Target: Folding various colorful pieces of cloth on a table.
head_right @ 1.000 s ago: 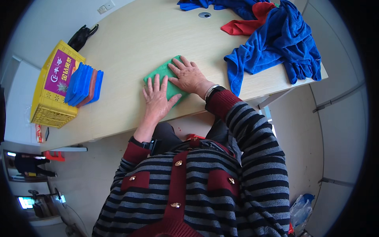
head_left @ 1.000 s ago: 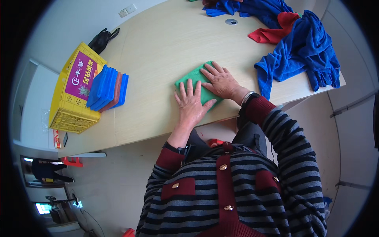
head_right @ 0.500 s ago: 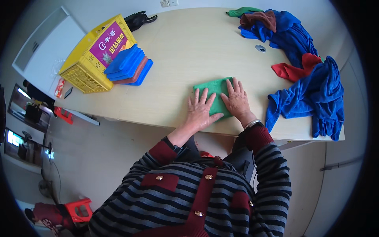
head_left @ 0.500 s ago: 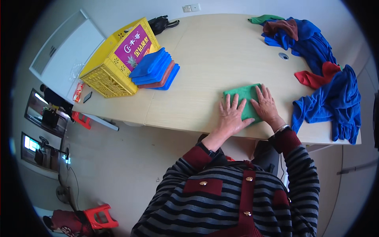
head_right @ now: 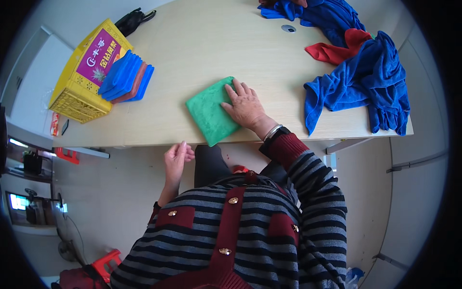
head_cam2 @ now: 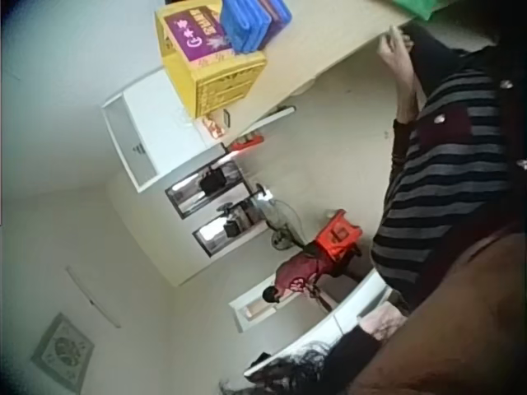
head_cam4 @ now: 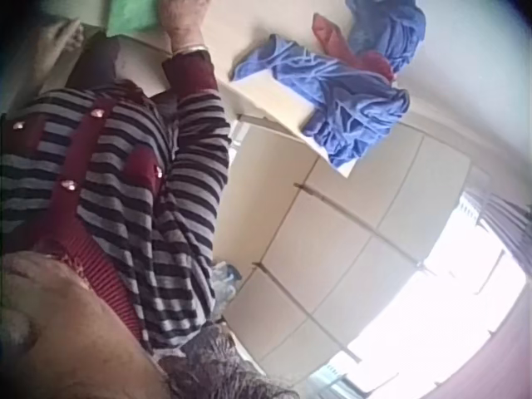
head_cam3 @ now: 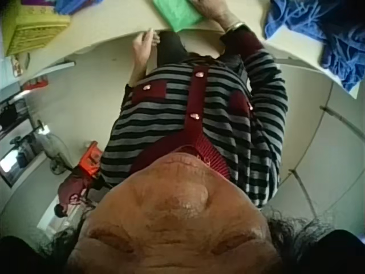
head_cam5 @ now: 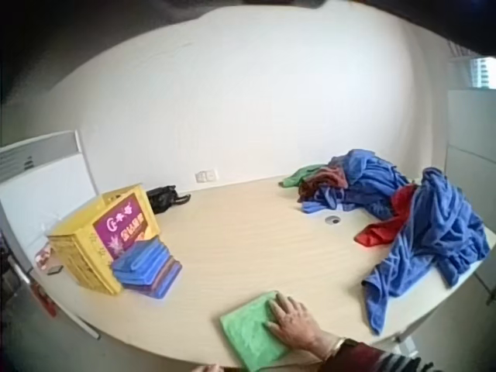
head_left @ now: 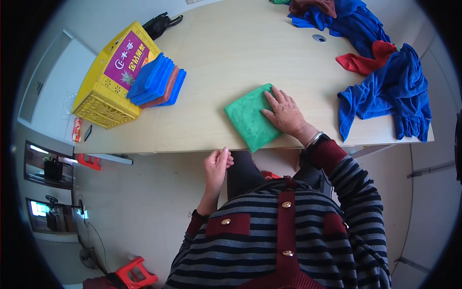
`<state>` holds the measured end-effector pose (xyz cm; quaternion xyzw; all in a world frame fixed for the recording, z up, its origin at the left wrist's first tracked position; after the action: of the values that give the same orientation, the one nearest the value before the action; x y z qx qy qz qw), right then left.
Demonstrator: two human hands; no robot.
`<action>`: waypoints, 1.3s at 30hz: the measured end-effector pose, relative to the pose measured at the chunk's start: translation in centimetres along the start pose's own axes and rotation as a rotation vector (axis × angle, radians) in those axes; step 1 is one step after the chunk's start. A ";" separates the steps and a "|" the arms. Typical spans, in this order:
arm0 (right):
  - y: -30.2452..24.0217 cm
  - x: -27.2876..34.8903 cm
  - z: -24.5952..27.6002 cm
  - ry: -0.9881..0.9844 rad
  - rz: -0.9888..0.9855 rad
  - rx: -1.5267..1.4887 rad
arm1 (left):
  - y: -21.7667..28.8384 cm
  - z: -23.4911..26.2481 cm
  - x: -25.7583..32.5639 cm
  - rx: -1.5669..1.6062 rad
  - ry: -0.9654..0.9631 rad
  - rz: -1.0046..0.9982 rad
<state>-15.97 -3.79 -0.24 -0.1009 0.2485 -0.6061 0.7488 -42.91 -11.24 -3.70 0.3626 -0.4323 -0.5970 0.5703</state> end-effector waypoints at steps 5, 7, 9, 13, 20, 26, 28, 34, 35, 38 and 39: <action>-2.1 0.2 -1.0 -0.033 0.039 0.000 | -0.6 -1.2 0.5 0.246 -0.087 0.175; -2.5 0.4 -1.0 -0.036 0.046 -0.005 | 0.0 -1.7 0.5 0.243 -0.122 0.186; -2.4 0.6 -0.9 -0.034 0.042 -0.005 | 0.7 -2.3 0.4 0.239 -0.196 0.211; -1.9 1.4 -0.7 -0.041 0.027 -0.022 | 2.0 -3.1 -0.6 0.150 -0.252 0.217; -1.6 5.1 0.2 0.103 0.007 -0.088 | 2.8 -2.6 -2.3 -0.036 -0.226 0.145; -3.0 7.5 2.5 0.072 -0.026 -0.050 | 3.8 -1.5 -4.2 -0.264 -0.110 0.018; -3.6 7.4 3.4 0.015 -0.006 0.009 | 6.3 -0.9 -4.0 -0.546 0.124 -0.142; -5.1 1.5 0.4 0.098 0.109 -0.091 | 9.8 -5.3 -5.4 -0.861 0.291 -0.713; -4.8 1.2 -0.2 0.103 0.103 -0.091 | 8.5 -6.3 -6.5 -0.938 0.247 -0.676; -4.0 0.2 -2.0 0.017 0.066 0.043 | 6.6 -7.7 -8.6 -1.091 0.156 -0.604; -3.8 0.2 -2.0 0.017 0.060 0.042 | 6.4 -7.7 -8.5 -1.085 0.130 -0.605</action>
<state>-20.18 -4.63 -0.24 -0.0727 0.2451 -0.5892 0.7665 -32.68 -3.41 -1.04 0.1633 0.0898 -0.8434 0.5039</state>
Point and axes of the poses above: each hand's wrist, its own x-axis away from the middle knuckle, its own z-axis out of the back of the hand, y = z × x, the point moved 6 cm from there along -x, towards the middle knuckle, and after that the axes turned 11 degrees about -x, right-handed, at the moved point
